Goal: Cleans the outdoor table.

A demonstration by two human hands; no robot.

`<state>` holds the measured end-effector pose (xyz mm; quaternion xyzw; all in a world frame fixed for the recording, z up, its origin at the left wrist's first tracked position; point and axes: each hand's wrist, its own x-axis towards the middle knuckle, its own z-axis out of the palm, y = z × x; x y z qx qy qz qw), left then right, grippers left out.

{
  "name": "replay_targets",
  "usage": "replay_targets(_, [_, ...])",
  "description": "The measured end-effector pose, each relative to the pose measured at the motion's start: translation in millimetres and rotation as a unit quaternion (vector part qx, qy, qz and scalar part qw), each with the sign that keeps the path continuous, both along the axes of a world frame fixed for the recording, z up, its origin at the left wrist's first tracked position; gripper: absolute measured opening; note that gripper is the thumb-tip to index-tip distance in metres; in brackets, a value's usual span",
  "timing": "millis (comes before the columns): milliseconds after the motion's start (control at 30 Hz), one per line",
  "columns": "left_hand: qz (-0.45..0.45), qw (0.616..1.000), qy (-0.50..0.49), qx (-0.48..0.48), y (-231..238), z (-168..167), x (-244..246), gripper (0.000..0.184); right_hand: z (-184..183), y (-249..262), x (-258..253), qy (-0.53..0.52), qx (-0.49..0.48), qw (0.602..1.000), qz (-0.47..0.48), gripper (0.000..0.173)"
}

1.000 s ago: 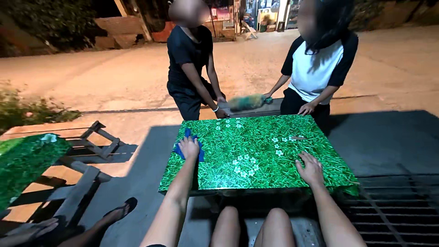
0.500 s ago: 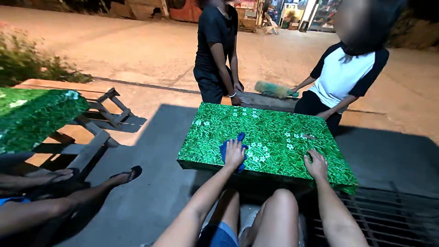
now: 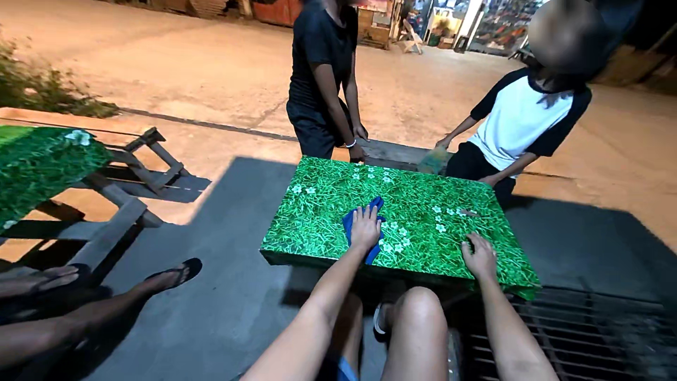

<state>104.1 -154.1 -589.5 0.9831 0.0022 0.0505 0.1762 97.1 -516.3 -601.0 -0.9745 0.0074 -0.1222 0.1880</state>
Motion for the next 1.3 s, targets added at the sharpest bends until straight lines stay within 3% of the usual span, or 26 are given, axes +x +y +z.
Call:
replay_targets(133, [0.011, 1.000, -0.008, -0.005, -9.6, -0.7, 8.5, 0.058, 3.2, 3.7, -2.4, 0.012, -0.017, 1.000, -0.010, 0.045])
replay_targets(233, [-0.045, 0.998, -0.024, -0.046, -7.0, -1.7, 5.5, 0.064, 13.9, 31.5, -9.5, 0.041, 0.035, 0.996, -0.068, 0.045])
replay_targets(333, [-0.140, 0.965, -0.030, -0.221, 2.2, 5.2, 3.8, 0.070, 36.4, 104.5, -15.5, 0.004, 0.154, 0.986, -0.069, 0.051])
replay_targets(400, [-0.155, 0.895, 0.009, -0.418, 13.6, 17.2, 0.5, 0.070, 45.3, 167.5, -17.0, -0.013, 0.222, 0.975, 0.030, 0.056])
replay_targets(467, [-0.104, 0.847, 0.010, -0.522, 32.8, 23.2, -2.5, 0.066, 45.0, 230.8, -14.1, -0.002, 0.212, 0.968, 0.138, 0.058])
replay_targets(533, [-0.031, 0.872, -0.047, -0.486, 60.0, 22.4, -4.5, 0.059, 44.5, 282.1, -15.8, 0.085, 0.104, 0.972, 0.195, 0.064])
replay_targets(600, [0.010, 0.916, -0.096, -0.389, 96.8, 20.8, -6.9, 0.054, 41.0, 310.5, -14.0, 0.164, -0.051, 0.963, 0.208, 0.077])
replay_targets(667, [0.050, 0.947, -0.131, -0.287, 139.0, 18.3, -8.8, 0.055, 36.3, 316.4, -9.0, 0.160, -0.102, 0.958, 0.214, 0.080])
replay_targets(800, [0.100, 0.961, -0.174, -0.190, 196.1, 1.7, -12.2, 0.051, 33.3, 280.1, 0.8, 0.106, -0.044, 0.965, 0.237, 0.064])
replay_targets(867, [0.098, 0.970, -0.151, -0.165, 196.5, 4.1, -15.1, 0.050, 25.6, 244.3, 11.4, 0.053, -0.014, 0.978, 0.200, 0.059])
replay_targets(1000, [0.067, 0.997, -0.036, -0.024, 179.2, 12.2, -16.7, 0.055, 17.8, 149.2, 24.3, 0.031, -0.006, 0.997, 0.074, 0.055])
replay_targets(1167, [0.067, 0.995, -0.065, -0.025, 180.5, 3.6, -16.9, 0.052, 7.8, 20.2, 21.8, 0.037, -0.012, 0.995, -0.092, 0.057])
replay_targets(1300, [0.066, 0.995, -0.070, -0.026, 180.8, 4.0, -14.6, 0.050, 8.2, -51.6, 18.7, 0.059, -0.014, 0.980, -0.189, 0.057])
